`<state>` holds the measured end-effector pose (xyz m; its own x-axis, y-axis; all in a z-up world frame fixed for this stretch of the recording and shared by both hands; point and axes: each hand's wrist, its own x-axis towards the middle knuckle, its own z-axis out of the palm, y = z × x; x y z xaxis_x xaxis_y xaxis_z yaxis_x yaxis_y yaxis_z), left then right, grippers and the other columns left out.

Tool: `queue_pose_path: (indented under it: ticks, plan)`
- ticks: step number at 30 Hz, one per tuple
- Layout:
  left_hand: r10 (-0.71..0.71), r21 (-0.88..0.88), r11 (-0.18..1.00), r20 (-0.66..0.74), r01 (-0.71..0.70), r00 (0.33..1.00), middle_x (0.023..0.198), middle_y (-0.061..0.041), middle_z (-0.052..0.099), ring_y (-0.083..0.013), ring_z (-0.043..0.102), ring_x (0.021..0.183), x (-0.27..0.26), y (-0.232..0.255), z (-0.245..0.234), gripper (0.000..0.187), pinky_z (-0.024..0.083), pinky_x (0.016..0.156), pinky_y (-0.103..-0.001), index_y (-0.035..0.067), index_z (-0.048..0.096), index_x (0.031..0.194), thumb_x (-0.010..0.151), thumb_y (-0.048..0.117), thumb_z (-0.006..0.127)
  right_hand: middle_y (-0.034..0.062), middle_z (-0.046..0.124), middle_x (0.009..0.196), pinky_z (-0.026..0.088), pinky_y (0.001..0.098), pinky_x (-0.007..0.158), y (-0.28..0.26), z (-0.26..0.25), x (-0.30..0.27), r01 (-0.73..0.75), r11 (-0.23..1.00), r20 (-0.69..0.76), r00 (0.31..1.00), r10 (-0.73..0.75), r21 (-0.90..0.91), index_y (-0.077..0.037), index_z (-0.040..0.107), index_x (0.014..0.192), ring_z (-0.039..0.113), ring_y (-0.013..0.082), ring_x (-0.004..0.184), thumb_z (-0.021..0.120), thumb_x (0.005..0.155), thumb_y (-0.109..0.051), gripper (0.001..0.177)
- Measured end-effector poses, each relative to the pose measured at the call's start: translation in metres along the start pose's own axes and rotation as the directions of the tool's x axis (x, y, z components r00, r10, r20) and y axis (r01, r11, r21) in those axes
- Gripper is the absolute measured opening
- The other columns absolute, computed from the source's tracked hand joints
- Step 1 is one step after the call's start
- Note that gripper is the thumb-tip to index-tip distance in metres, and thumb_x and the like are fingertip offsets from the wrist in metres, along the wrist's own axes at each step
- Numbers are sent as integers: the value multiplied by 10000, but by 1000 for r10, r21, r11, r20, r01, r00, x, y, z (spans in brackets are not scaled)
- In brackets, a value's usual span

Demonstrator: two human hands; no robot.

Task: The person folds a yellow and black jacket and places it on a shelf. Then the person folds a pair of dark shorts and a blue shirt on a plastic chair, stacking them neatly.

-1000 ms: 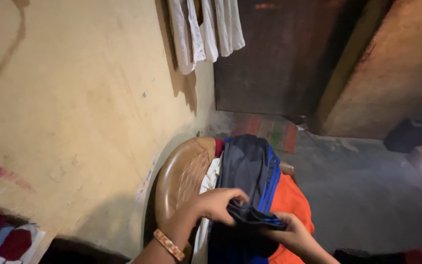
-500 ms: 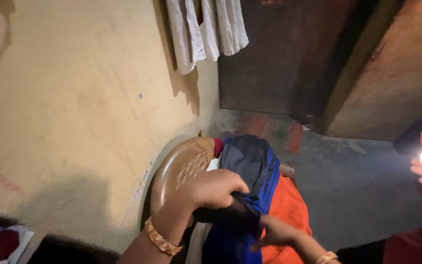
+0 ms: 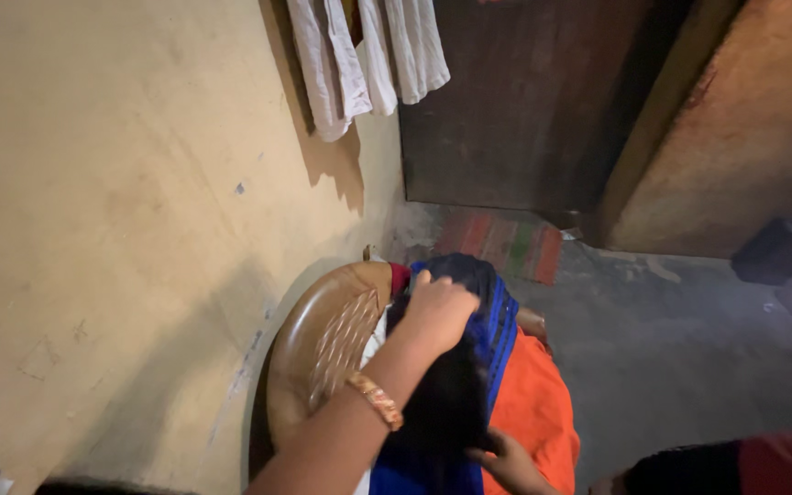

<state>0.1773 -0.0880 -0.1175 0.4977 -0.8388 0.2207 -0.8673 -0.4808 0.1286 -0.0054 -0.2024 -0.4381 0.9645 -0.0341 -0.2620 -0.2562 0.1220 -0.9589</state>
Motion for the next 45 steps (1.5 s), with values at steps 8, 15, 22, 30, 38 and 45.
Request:
queue_pose_path:
  ticks: [8, 15, 22, 30, 38, 45]
  plan:
    - [-550, -93, 817, 167, 569, 818, 1201, -137, 644, -353, 596, 1188, -83, -21, 153, 417, 489, 979, -489, 104, 624, 1229, 817, 100, 693, 159, 674, 1373, 416, 409, 874, 16, -14, 21, -495, 869, -203, 848, 489, 23, -74, 435, 1532, 463, 463, 1255, 791, 844, -195, 784]
    - [-751, -145, 381, 528, 913, 397, 1414, -144, 584, -308, 557, 1335, -168, -41, 218, 862, 472, 1091, -405, 97, 441, 1460, 770, 372, 879, 205, 703, 1284, 468, 379, 789, 39, 5, 18, -478, 872, -182, 853, 489, 103, -1, 374, 1512, 654, 264, 970, 841, 865, -161, 813]
    - [-692, -343, 351, 533, 872, 488, 1118, -201, 765, -312, 737, 1082, -188, -65, 232, 610, 547, 929, -369, 17, 738, 1132, 785, 515, 802, 65, 797, 1060, 572, 283, 882, 27, 16, 10, -189, 950, -314, 944, 105, -250, 10, 703, 1231, 737, 152, 984, 738, 899, -251, 424]
    - [-839, -840, 297, -2, 454, 545, 1002, -232, 763, -324, 732, 961, -192, -73, 239, 507, 535, 867, -389, -28, 695, 1106, 835, 393, 781, 71, 747, 1061, 569, 253, 837, -23, 15, 15, 186, 967, -280, 951, -132, 176, -10, 643, 1179, 693, 120, 974, 585, 980, -228, 301]
    - [-887, -586, 383, -16, 715, 462, 1006, -185, 754, -408, 693, 997, -208, -23, 218, 441, 538, 825, -481, 205, 642, 1212, 798, 324, 739, 117, 769, 691, 582, 319, 620, 13, 19, 0, -84, 959, -617, 780, -105, -270, -121, 515, 1265, 758, 163, 636, 750, 838, -214, 496]
    - [-774, -555, 396, 227, 732, 591, 990, -95, 805, -304, 749, 952, -215, -17, 217, 268, 560, 826, -403, 280, 787, 1066, 866, 193, 631, 59, 812, 936, 576, 286, 756, 18, 3, -12, 79, 922, -440, 861, -255, -379, -145, 582, 1222, 748, 101, 817, 661, 914, -130, 319]
